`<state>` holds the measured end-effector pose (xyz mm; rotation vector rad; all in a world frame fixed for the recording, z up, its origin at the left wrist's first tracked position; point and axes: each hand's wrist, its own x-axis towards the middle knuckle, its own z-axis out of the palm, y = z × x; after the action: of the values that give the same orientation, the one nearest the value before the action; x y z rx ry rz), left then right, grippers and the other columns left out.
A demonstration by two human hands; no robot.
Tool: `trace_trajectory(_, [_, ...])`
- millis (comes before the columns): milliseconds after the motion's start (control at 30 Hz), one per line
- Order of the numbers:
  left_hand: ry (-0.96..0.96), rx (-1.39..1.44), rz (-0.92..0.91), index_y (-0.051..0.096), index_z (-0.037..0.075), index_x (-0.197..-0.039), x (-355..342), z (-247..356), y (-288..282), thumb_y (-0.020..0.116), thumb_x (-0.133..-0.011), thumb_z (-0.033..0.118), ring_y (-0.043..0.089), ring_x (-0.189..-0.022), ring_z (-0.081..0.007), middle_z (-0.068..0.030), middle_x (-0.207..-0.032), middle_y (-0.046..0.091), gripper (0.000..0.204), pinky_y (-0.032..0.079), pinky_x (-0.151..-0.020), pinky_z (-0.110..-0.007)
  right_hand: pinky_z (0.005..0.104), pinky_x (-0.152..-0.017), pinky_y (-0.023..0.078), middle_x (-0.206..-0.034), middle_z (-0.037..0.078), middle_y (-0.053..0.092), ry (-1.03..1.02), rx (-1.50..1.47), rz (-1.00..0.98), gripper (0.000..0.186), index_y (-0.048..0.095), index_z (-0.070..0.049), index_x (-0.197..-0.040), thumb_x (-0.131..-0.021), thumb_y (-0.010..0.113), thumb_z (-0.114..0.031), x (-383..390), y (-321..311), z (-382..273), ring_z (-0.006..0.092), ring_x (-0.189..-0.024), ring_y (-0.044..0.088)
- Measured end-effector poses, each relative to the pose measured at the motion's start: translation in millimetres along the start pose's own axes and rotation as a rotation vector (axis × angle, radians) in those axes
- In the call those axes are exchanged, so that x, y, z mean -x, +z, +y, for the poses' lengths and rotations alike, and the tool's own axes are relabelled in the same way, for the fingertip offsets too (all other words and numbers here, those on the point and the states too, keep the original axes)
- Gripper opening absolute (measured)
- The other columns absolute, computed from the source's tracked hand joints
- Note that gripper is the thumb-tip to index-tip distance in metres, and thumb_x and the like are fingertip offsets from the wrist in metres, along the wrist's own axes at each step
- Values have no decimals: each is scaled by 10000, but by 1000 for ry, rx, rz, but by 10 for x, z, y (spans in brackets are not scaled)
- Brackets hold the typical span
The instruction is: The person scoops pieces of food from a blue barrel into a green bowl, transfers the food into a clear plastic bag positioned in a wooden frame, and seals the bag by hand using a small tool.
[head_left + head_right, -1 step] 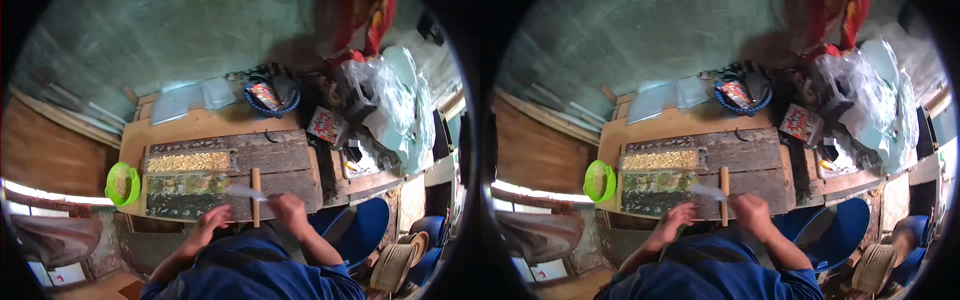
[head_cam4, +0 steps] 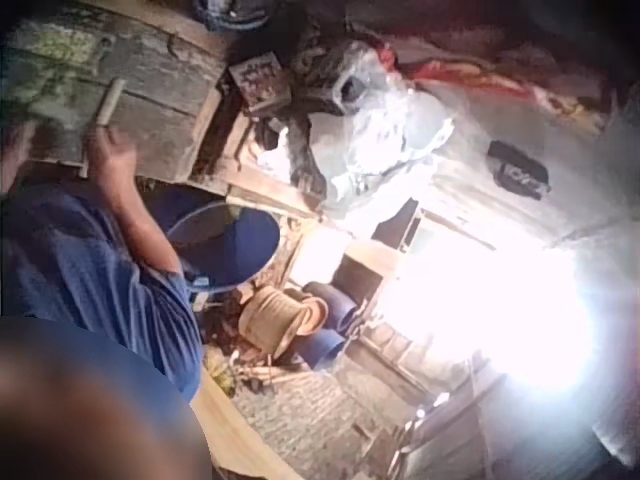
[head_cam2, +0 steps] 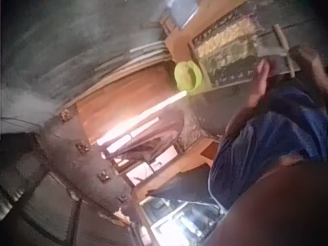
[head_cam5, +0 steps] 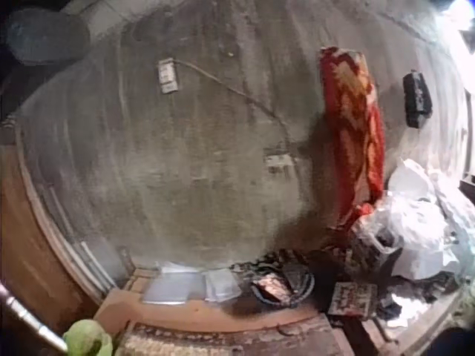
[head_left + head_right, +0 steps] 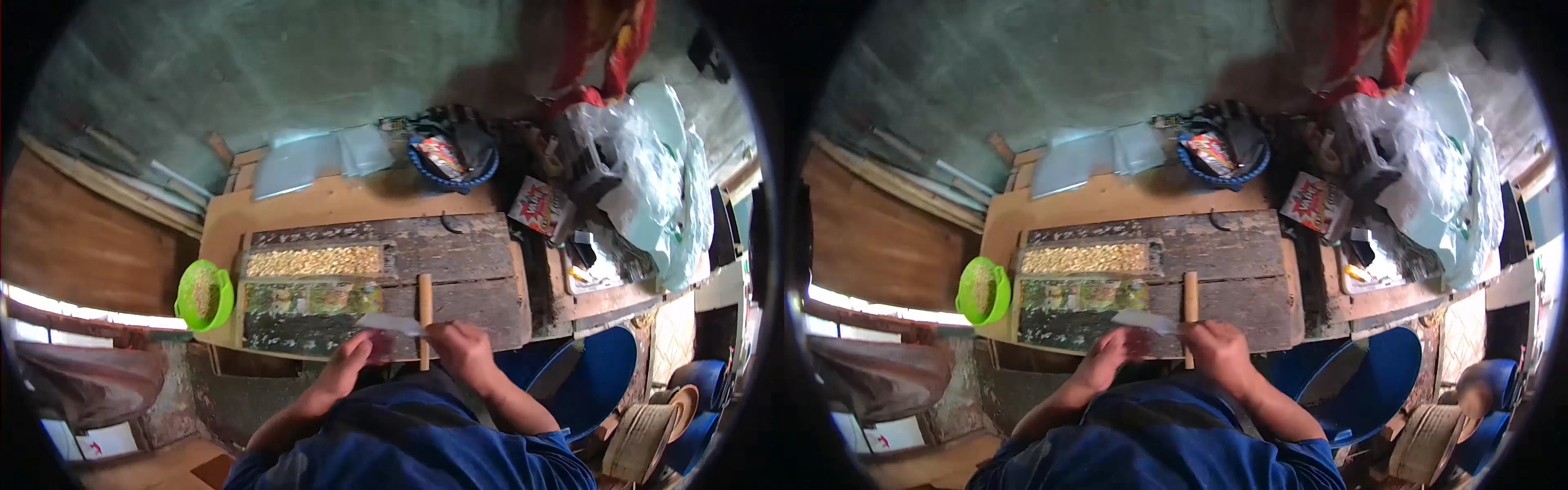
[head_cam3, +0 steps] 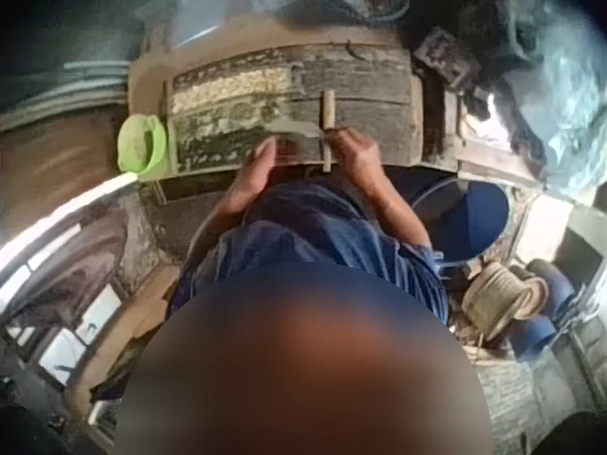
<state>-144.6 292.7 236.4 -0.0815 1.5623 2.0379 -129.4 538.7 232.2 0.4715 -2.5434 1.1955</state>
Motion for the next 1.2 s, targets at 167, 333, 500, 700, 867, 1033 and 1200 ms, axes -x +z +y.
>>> trace_trajectory(167, [62, 59, 117, 550, 12, -1325, -197, 177, -118, 469, -1046, 288, 647, -934, -146, -85, -1039, 693, 400, 495, -842, -289, 400, -679, 508, -823, 89, 619, -45, 10, -145, 286, 645, -80, -1055, -784, 717, -135, -131, 390, -388, 283, -741, 633])
trace_trajectory(333, [259, -73, 144, 618, 22, -1255, -133, 263, -307, 486, -1044, 268, 618, -902, -100, -66, -1003, 686, 351, 480, -786, -252, 391, -901, 484, -1049, 200, 659, 293, -336, -146, 312, 627, -3, -1147, -907, 674, -197, -353, 400, -658, 339, -1012, 636])
trace_trajectory(500, [242, -48, 179, 634, 25, -1244, -151, 448, -444, 492, -1044, 258, 554, -831, -73, -18, -933, 640, 339, 437, -728, -232, 322, -830, 484, -974, 108, 669, 591, -617, -471, 180, 650, 18, -1071, -973, 573, -112, -480, 663, -626, 180, -931, 618])
trace_trajectory(700, [163, 161, 148, 485, 57, -1391, -197, 344, -767, 519, -1022, 336, 587, -864, -93, -21, -995, 632, 464, 479, -760, -245, 284, -796, 492, -894, 9, 679, 710, -675, -408, 120, 679, 1, -1000, -957, 601, -79, -541, 880, -678, 97, -866, 602])
trace_trajectory(867, [-61, 295, 133, 170, 89, -1537, -20, 421, -845, 647, -956, 299, 586, -1026, -151, -91, -1224, 568, 781, 490, -834, -274, 295, -754, 518, -860, 35, 717, 716, -472, -356, 101, 710, -14, -970, -904, 675, -83, -622, 991, -778, 110, -806, 643])
trace_trajectory(1033, [-13, 320, 37, 322, 56, -1454, -76, 93, -947, 653, -936, 145, 603, -1000, -155, -96, -1149, 610, 621, 515, -830, -303, 298, -737, 526, -870, 77, 733, 506, -231, -439, 130, 726, -45, -965, -848, 729, -100, -787, 1116, -1133, 138, -802, 679])
trace_trajectory(1200, [4, 210, -43, 580, 43, -1231, -121, 54, -1134, 628, -958, 151, 596, -829, -91, -4, -974, 639, 298, 502, -750, -246, 295, -680, 504, -805, 37, 690, 622, -596, -468, 118, 718, -30, -954, -902, 686, -130, -658, 1236, -933, 128, -737, 634])
